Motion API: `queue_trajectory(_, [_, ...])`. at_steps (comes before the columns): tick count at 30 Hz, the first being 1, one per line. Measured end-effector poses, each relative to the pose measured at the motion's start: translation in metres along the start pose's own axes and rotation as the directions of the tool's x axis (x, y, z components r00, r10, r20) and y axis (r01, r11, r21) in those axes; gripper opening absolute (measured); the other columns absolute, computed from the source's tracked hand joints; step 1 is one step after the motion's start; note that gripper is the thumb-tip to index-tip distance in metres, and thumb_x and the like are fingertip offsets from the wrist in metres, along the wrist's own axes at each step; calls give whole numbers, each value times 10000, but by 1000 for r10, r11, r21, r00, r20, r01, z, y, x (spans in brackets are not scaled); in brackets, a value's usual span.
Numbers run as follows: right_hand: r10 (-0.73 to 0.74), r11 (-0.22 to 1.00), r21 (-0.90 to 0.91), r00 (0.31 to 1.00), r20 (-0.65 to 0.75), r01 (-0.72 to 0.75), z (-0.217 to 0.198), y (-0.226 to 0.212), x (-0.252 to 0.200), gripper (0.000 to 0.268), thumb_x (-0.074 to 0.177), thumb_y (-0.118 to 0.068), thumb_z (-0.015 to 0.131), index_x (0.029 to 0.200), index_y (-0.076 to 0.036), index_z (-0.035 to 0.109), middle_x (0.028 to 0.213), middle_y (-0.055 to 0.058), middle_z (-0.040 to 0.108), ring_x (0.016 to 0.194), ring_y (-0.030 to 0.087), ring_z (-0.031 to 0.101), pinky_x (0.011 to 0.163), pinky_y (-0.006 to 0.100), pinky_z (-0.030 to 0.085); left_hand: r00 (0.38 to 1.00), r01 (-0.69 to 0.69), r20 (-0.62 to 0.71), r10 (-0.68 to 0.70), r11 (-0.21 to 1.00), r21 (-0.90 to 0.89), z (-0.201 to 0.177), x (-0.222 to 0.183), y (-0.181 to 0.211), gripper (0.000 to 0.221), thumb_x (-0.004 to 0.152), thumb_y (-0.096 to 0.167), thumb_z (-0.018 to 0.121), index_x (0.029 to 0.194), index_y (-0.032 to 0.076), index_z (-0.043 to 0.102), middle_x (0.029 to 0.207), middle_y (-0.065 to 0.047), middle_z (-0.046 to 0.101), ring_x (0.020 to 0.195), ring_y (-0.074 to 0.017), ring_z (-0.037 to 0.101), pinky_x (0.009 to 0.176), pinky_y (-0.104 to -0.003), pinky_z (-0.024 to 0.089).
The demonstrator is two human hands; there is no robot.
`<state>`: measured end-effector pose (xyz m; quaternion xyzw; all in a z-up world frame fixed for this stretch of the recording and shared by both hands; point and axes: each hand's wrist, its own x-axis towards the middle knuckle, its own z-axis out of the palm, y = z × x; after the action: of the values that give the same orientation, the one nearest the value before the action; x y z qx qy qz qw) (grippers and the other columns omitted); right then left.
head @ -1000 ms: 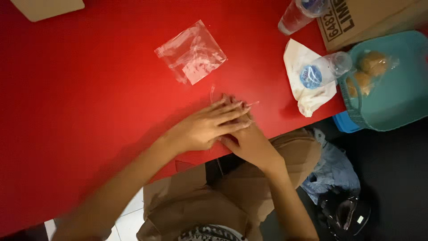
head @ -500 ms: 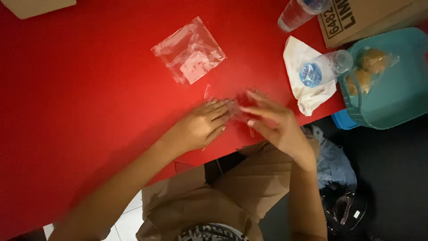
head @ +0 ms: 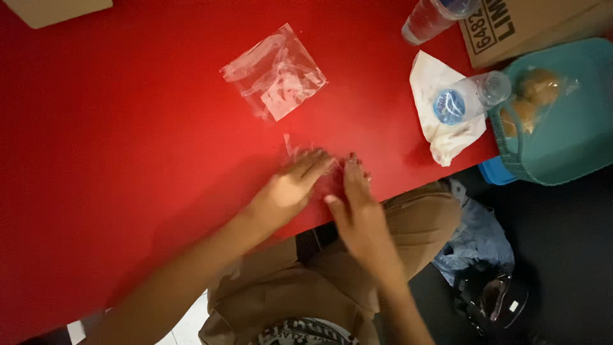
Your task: The person organizes and stacks individually wrapped bread rolls on a tray and a table, then handles and adjusts pieces of clear plastic packaging.
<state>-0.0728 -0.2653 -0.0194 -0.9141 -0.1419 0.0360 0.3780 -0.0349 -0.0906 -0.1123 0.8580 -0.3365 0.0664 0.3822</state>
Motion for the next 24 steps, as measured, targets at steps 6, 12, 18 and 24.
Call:
queue_trajectory(6, [-10,1000,-11,1000,-20,10,34,-18,32,484,1044,-71,520,1504,42,419,1509,311,460,1379,498,432,1159,608,309,979,194,132,-158,919,-344,-30,12,12,1004,827,-175,534,1649,118,37,1660,-277,125,1434,-494,264,1203,-566,283])
queue_trajectory(12, [-234,941,-259,971,-42,216,47,-2,34,286,1004,-84,607,1274,-43,693,1366,194,650,1294,407,578,1133,519,413,972,193,183,-148,947,-255,-52,-3,5,855,804,-149,481,1595,27,207,1643,-255,189,1504,-468,193,1214,-585,216])
queue_trajectory(18, [-425,852,-360,904,-49,381,35,3,4,264,983,-39,611,1203,-80,749,1190,116,752,1060,275,736,913,372,603,974,214,20,-225,945,248,-83,-11,7,342,907,95,644,1232,145,738,1393,-72,627,1292,-346,594,897,-429,582])
queue_trajectory(24, [-522,815,-353,846,-103,460,21,15,22,189,974,-11,652,1116,-61,765,975,95,765,790,238,745,669,308,613,979,186,-119,-166,964,190,-103,-4,15,309,938,154,646,1235,114,724,1252,-89,672,1160,-322,662,901,-426,566])
